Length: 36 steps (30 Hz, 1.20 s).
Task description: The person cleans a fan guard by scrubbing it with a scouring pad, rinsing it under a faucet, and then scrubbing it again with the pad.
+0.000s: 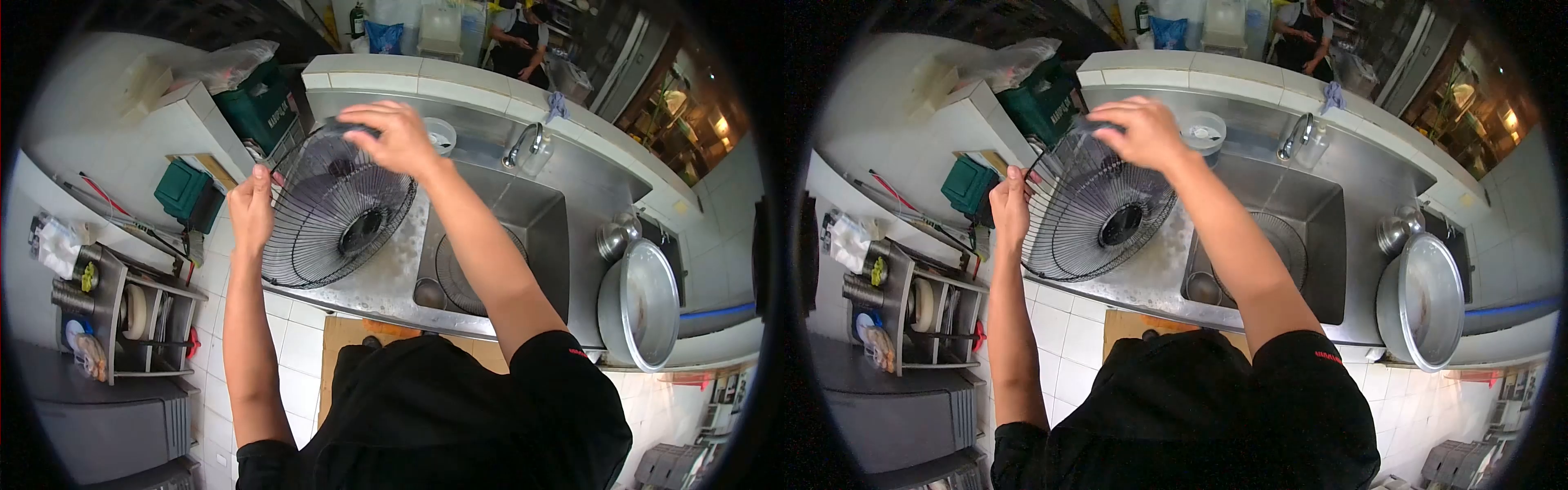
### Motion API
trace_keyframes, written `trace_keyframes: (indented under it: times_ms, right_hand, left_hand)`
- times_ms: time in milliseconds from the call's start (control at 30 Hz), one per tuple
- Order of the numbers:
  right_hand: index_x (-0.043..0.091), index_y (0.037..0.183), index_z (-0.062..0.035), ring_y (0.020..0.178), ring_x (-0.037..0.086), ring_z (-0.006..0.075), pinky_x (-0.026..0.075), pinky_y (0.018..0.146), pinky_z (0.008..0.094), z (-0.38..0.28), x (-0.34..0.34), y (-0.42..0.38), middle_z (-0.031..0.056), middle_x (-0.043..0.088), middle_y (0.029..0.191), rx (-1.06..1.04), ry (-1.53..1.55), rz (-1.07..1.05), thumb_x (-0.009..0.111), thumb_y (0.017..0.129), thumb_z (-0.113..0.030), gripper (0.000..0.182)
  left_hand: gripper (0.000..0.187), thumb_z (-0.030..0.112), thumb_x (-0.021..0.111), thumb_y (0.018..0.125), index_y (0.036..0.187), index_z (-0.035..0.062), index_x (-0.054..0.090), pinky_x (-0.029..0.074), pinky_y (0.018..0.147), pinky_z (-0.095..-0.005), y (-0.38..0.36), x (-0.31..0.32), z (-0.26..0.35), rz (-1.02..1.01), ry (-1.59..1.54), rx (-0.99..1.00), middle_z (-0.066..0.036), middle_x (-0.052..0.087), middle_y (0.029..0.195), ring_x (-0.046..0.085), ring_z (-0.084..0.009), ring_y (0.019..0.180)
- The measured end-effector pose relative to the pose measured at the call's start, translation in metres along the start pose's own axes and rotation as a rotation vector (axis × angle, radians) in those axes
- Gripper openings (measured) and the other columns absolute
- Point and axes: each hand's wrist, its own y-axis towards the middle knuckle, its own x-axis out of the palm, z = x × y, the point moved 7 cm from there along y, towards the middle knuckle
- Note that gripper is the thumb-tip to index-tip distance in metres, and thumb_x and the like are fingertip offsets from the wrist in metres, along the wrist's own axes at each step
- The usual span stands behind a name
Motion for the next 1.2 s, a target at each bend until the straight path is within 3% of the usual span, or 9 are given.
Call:
trace_keyframes:
  times_ms: [67,233,333,400,467,533,833,1100,1200]
  right_hand:
    - [0.079,0.113,-0.0163,0.11,0.069,0.0288,0.053,0.098,0.0425,0.058,0.0,-0.018,0.0043,0.077,0.117,0.266,0.022,-0.035,0.078,0.087,-0.028,0.028]
    - [0.078,0.114,-0.0131,0.112,0.067,0.0306,0.053,0.098,0.0427,0.042,-0.002,-0.021,0.0066,0.076,0.117,0.188,0.091,-0.016,0.079,0.086,-0.026,0.031]
    - [0.078,0.114,-0.0122,0.112,0.067,0.0309,0.053,0.098,0.0426,0.035,-0.001,-0.017,0.0066,0.076,0.117,0.203,0.103,-0.012,0.079,0.085,-0.025,0.032]
    - [0.078,0.114,-0.0121,0.112,0.067,0.0308,0.053,0.099,0.0425,0.032,-0.003,-0.015,0.0064,0.076,0.117,0.209,0.083,-0.023,0.079,0.084,-0.024,0.032]
    - [0.078,0.114,-0.0117,0.113,0.067,0.0305,0.054,0.098,0.0421,0.026,-0.003,-0.012,0.0064,0.077,0.116,0.174,0.051,-0.053,0.078,0.081,-0.02,0.034]
    - [0.078,0.112,-0.0116,0.112,0.067,0.0303,0.054,0.097,0.0417,0.029,-0.004,-0.013,0.006,0.077,0.115,0.198,0.053,-0.05,0.076,0.079,-0.018,0.034]
    - [0.081,0.101,-0.014,0.102,0.068,0.025,0.055,0.094,0.0381,-0.068,0.022,0.013,0.0011,0.077,0.112,-0.074,-0.042,-0.006,0.074,0.068,-0.013,0.033]
    - [0.082,0.103,-0.0167,0.101,0.068,0.0251,0.056,0.093,0.0384,0.018,-0.006,-0.017,0.0016,0.077,0.113,0.243,-0.146,0.131,0.074,0.07,-0.013,0.034]
    - [0.082,0.104,-0.0167,0.097,0.066,0.0272,0.056,0.091,0.0378,-0.043,0.008,-0.004,0.0009,0.077,0.11,0.078,-0.095,0.161,0.073,0.072,-0.012,0.033]
  left_hand:
    - [0.076,0.062,0.046,0.106,0.076,-0.0045,0.07,0.031,0.052,-0.0337,-0.001,-0.01,-0.014,0.035,-0.047,-0.057,0.001,0.041,0.053,0.038,-0.0097,0.056]
    - [0.07,0.057,0.054,0.104,0.07,-0.004,0.064,0.033,0.054,-0.0344,0.001,-0.024,-0.023,0.008,-0.025,-0.098,-0.002,0.045,0.053,0.04,-0.0128,0.055]
    - [0.052,0.041,0.059,0.103,0.077,-0.0035,0.068,0.041,0.058,-0.0403,0.009,-0.025,-0.006,0.018,0.377,-0.025,-0.012,0.056,0.057,0.051,-0.0264,0.055]
    - [0.027,0.024,0.06,0.096,0.093,0.0,0.073,0.048,0.068,-0.0477,0.015,-0.013,0.03,0.085,0.515,0.454,-0.021,0.067,0.072,0.063,-0.0416,0.069]
    - [0.028,0.019,0.056,0.091,0.105,0.0032,0.074,0.051,0.077,-0.0504,0.011,0.001,0.052,0.098,0.484,0.356,-0.022,0.072,0.083,0.069,-0.043,0.087]
    - [0.032,0.025,0.054,0.092,0.105,0.0032,0.074,0.051,0.08,-0.0492,0.011,0.008,0.042,0.012,0.43,-0.063,-0.022,0.073,0.086,0.069,-0.0427,0.09]
    - [0.083,0.063,0.02,0.107,0.101,0.0007,0.074,0.048,0.081,-0.0551,0.015,0.036,0.049,0.023,0.253,0.021,-0.029,0.069,0.082,0.064,-0.0533,0.089]
    - [0.085,0.066,0.023,0.107,0.093,0.0023,0.078,0.05,0.08,-0.0484,0.006,0.017,0.041,0.017,0.26,-0.119,-0.022,0.068,0.071,0.068,-0.0449,0.084]
    - [0.084,0.066,0.024,0.107,0.093,0.0038,0.08,0.051,0.08,-0.0459,0.009,0.017,0.044,0.054,0.312,-0.124,-0.019,0.067,0.069,0.069,-0.0407,0.081]
